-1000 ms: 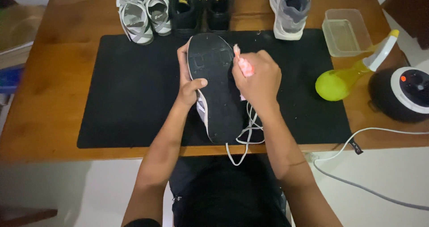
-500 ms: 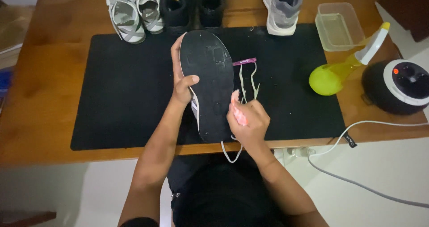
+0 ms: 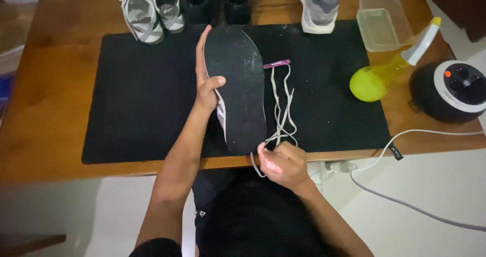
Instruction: The person cleans the sole of a grey sneaker using a pink cloth, scrubbing the black rubber surface. They then remove the white shoelaces from the shoe and place them on the table.
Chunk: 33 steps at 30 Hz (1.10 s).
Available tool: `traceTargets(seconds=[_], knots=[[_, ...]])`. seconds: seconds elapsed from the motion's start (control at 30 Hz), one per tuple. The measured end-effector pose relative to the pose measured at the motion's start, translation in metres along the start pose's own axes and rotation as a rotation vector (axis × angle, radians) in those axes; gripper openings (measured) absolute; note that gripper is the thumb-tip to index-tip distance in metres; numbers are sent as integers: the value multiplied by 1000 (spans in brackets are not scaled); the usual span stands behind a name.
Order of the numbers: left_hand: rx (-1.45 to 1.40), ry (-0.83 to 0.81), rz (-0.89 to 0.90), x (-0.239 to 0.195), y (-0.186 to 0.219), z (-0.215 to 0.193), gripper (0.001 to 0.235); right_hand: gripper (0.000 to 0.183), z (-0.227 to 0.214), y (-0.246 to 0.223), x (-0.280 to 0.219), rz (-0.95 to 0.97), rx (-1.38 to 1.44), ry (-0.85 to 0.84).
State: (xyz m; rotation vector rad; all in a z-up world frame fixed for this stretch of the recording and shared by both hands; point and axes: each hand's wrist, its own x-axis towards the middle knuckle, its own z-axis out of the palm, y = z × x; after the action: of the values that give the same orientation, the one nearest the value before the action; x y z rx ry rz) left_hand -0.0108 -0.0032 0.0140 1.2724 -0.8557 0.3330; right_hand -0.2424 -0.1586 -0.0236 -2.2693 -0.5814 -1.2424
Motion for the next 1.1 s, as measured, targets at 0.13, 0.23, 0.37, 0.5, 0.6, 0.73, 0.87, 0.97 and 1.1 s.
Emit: traceTargets(seconds=[0.13, 0.23, 0.37, 0.5, 0.6, 0.73, 0.87, 0.97, 1.1], knots=[[-29, 14, 11, 0, -3, 0, 91, 17, -2, 7, 32, 119, 82, 55], [-154, 11, -29, 0, 4, 5, 90, 15, -1, 11, 66, 183, 74, 53], [-184, 13, -42, -1, 2, 4, 89, 19, 9, 15, 96, -19, -94, -95], [-155, 20, -20, -1, -5, -3, 92, 18, 12, 23, 104, -103, -239, -211], [-251, 0, -51, 1, 0, 2, 92, 19, 5, 32, 101, -95, -226, -203], [-286, -23, -69, 1, 5, 6, 92, 16, -8, 38, 97, -93, -262, -195], [-217, -45, -24, -1, -6, 2, 91, 8, -20, 40, 100, 7, -339, -343], [-205, -10, -29, -2, -6, 4, 90, 8, -27, 42, 103, 89, -455, -416], [-212, 23, -52, -3, 1, 2, 87, 16, -27, 44, 111, 354, -280, -322]])
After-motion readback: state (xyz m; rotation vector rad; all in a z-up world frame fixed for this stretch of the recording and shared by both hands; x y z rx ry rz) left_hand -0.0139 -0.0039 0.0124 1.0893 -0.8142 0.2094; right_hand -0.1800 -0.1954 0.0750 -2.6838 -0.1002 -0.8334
